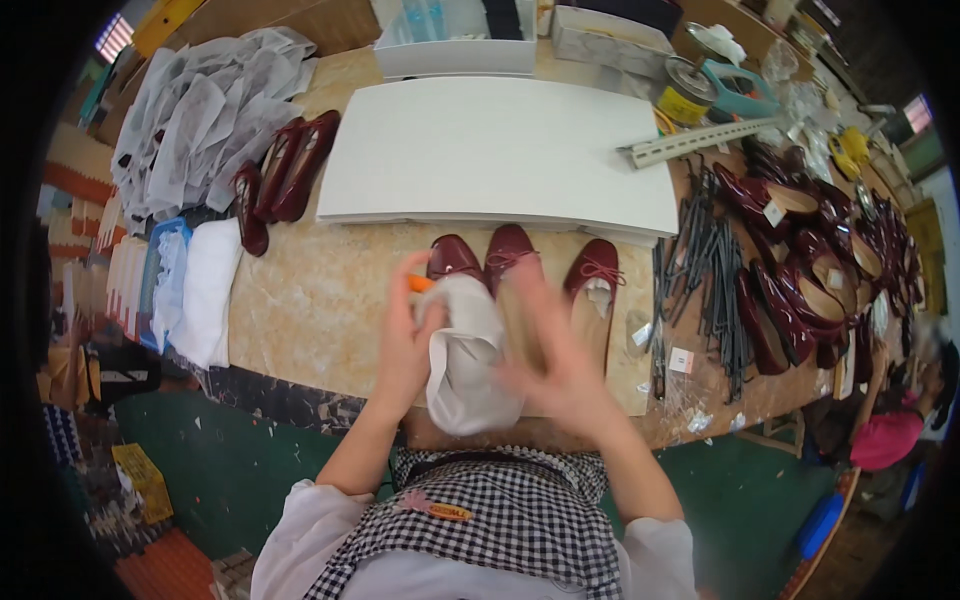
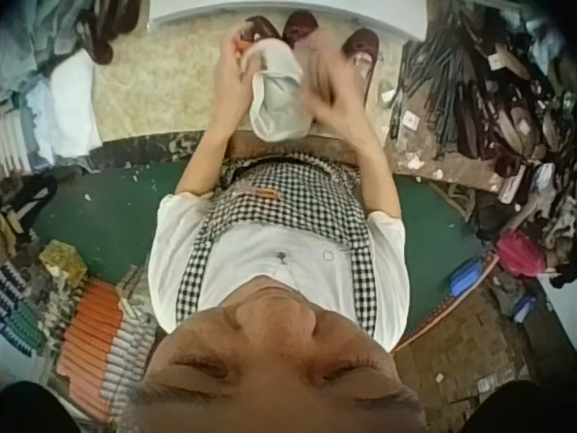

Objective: The person wipes the interior of maroon flat shoes with a white cloth and inserts metal shoe trees to maintain their shape. The person handles the shoes one by one, wiping the insole and then inserting the tree before moving to the next pair.

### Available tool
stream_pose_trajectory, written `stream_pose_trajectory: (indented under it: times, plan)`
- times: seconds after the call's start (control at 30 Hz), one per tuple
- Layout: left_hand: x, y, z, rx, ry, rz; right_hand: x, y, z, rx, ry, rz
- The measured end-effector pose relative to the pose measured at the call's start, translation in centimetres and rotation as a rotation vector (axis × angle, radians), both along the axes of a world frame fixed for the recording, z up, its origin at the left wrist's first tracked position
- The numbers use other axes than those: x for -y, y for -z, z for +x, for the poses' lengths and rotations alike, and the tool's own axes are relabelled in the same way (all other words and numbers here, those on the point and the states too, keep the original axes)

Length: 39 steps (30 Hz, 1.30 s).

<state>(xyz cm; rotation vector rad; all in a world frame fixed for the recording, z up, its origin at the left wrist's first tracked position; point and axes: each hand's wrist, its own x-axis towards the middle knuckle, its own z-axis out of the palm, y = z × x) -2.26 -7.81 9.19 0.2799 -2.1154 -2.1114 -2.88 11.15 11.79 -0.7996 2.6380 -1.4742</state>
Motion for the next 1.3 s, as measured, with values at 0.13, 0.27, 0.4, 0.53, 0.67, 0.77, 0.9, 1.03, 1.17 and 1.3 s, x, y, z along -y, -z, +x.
stream_pose_trajectory:
  times: [0.13,0.27,0.4,0.53,0.67,0.77,0.9,1.03,1.17,1.3]
  plan:
    - [0.1,3.4,0.7,0.201,0.145,0.435,2.7,3.0,-0.2,-0.081,-0.148,0.166]
    - [0.3,4.4,3.0,0.161,0.369,-0.522,2.7,5.5,-5.2,0.534,0.179,-0.343]
    - [-1.5,4.5,6.9,-0.163,0.540,-1.030,4.8,8.0,-3.0,-0.179,-0.121,0.263]
    - [-2.4,5.2,6.7,-0.318,0.500,-1.011,8.6,10.7,-6.1,-0.534,-0.076,0.610]
    - [-2.3,5.5,6.6,-0.252,0.488,-0.977,8.5,9.4,-5.1,-0.274,-0.054,0.429]
    - [-2.4,5.2,6.3,-0.323,0.445,-0.991,5.6,7.2,-5.9,-0.095,-0.022,0.376]
    - [-3.0,5.1,5.9,-0.381,0.486,-1.054,8.8,10.7,-8.2,-0.241,0.168,0.642]
    - [0.0,3.6,4.9,-0.633,0.302,-1.099,6.5,7.5,-7.1,-0.044,0.310,0.309]
    - [-3.1,3.8,3.0,0.008,-0.044,0.111,1.6,3.6,-4.4,0.121,0.250,-0.039]
    - [-0.5,7.6,3.8,0.399,0.158,0.440,-9.5,6.1,-7.6,0.205,0.545,0.114]
